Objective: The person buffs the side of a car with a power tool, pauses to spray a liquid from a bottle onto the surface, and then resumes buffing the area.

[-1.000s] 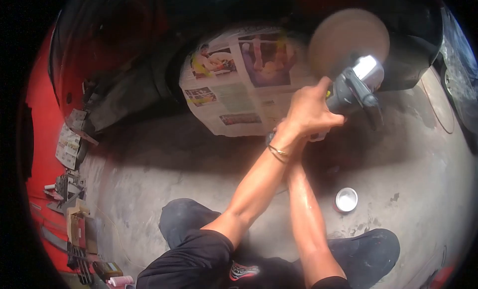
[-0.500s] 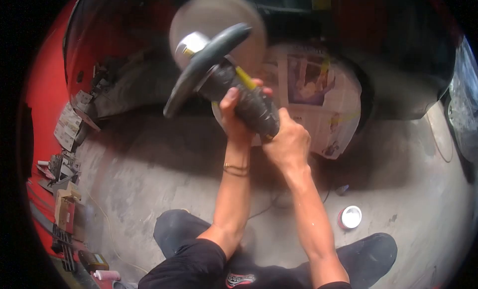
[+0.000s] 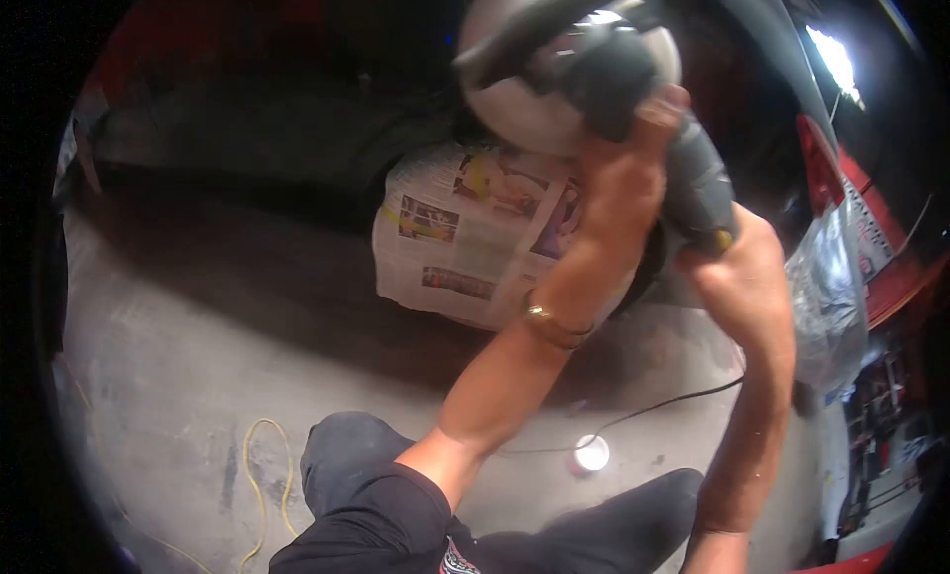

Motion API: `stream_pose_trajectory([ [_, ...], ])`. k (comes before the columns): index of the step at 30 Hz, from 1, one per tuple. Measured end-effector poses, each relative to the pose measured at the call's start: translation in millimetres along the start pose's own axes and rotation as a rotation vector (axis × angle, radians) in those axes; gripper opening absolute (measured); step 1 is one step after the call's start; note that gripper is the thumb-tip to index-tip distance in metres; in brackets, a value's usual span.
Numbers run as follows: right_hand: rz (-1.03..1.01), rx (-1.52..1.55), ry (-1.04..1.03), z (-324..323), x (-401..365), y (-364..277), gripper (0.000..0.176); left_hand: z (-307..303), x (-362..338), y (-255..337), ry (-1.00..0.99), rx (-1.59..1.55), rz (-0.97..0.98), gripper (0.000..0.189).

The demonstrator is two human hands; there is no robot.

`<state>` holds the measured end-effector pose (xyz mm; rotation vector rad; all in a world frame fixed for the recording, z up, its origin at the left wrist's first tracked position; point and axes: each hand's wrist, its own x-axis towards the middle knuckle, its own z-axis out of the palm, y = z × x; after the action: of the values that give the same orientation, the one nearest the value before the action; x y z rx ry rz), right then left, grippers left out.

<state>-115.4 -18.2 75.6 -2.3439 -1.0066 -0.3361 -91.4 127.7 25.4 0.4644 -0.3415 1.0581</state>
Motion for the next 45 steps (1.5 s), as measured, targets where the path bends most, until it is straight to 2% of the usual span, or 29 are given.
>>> stream_pose_trajectory([
  [1, 0.131, -0.021, -0.021, -19.0, 1.3, -4.6, 0.029, 13.6, 2.5, -12.1, -0.032, -0.074, 0.002, 0.038],
  [2, 0.162, 0.014, 0.005, -26.9, 2.9, -1.0, 0.024, 22.9, 10.3, -30.5, -0.007, -0.044, 0.012, 0.043],
  [4, 0.117, -0.016, 0.098, -35.6, 9.7, 12.7, 0.011, 37.3, 25.1, -28.4, -0.133, -0.123, -0.048, 0.050],
  [7, 0.170, -0.072, 0.126, -39.6, 22.5, 12.6, 0.009, 44.5, 45.3, -20.5, -0.238, -0.073, -0.044, 0.055],
  [9, 0.197, -0.105, 0.168, -34.8, 25.1, 8.3, 0.010, 44.9, 54.0, -19.2, -0.221, -0.014, -0.079, 0.057],
  [13, 0.189, 0.001, 0.058, -26.0, 8.2, 11.4, 0.011, 28.9, 29.3, -17.2, -0.093, 0.059, 0.025, 0.057],
  [14, 0.117, 0.016, 0.052, -17.5, -0.2, 7.9, 0.011, 22.3, 16.5, -15.6, -0.052, 0.070, 0.049, 0.057],
  [16, 0.192, 0.045, -0.073, -4.5, -7.4, 9.0, 0.011, 0.6, -7.2, -3.4, 0.037, 0.082, 0.048, 0.057],
  [17, 0.256, 0.095, -0.144, 0.3, -7.6, 8.4, 0.016, -5.5, -17.4, 4.2, 0.097, 0.116, 0.060, 0.057],
  [19, 0.208, 0.035, -0.182, 9.0, -2.3, 1.7, 0.023, -13.4, -25.2, 14.7, 0.211, 0.185, 0.094, 0.057],
  [22, 0.142, 0.037, -0.196, 13.1, 5.3, 4.2, 0.027, -19.3, -17.3, 7.1, 0.208, 0.127, 0.159, 0.056],
  [26, 0.227, 0.108, -0.052, 23.7, -2.5, 2.4, 0.025, -17.3, 0.6, 6.9, 0.036, 0.200, 0.018, 0.061],
  [27, 0.302, 0.156, 0.017, 33.3, -7.3, -0.4, 0.021, -18.5, 6.9, 1.7, -0.006, 0.239, 0.018, 0.063],
  [30, 0.356, 0.219, 0.132, 73.6, -24.6, 19.0, 0.017, -39.8, 7.4, -6.9, -0.124, 0.308, -0.024, 0.071],
  [32, 0.327, 0.299, 0.121, 103.4, -35.6, 27.3, 0.018, -60.5, 4.1, -4.2, -0.206, 0.347, -0.060, 0.077],
  [33, 0.322, 0.348, 0.118, 121.6, -39.5, 30.2, 0.019, -70.4, -1.8, 18.3, -0.218, 0.489, -0.162, 0.079],
  [35, 0.323, 0.417, 0.121, 155.9, -43.4, 23.4, 0.022, -101.2, 2.6, 19.6, -0.220, 0.484, -0.052, 0.081],
  [37, 0.300, 0.452, 0.094, 184.8, -39.6, -1.4, 0.028, -121.9, 9.1, 47.9, -0.193, 0.498, -0.060, 0.079],
  [38, 0.275, 0.468, 0.062, 195.7, -31.9, -17.1, 0.032, -129.1, 13.7, 77.6, -0.159, 0.517, -0.121, 0.076],
  [40, 0.129, 0.483, 0.043, 220.1, -13.4, -44.1, 0.030, -160.4, 36.7, 110.2, -0.139, 0.584, -0.068, 0.059],
  [41, 0.076, 0.414, 0.017, 230.9, -5.4, -60.4, 0.036, -178.2, 49.8, 125.6, -0.117, 0.590, -0.056, 0.054],
  [42, 0.023, 0.344, -0.004, 240.3, 2.3, -77.7, 0.041, -190.7, 57.7, 143.0, -0.073, 0.547, -0.079, 0.054],
  [45, 0.037, 0.315, -0.169, 253.9, 22.7, -121.1, 0.044, -209.7, 71.4, 185.8, 0.066, 0.420, -0.125, 0.057],
])
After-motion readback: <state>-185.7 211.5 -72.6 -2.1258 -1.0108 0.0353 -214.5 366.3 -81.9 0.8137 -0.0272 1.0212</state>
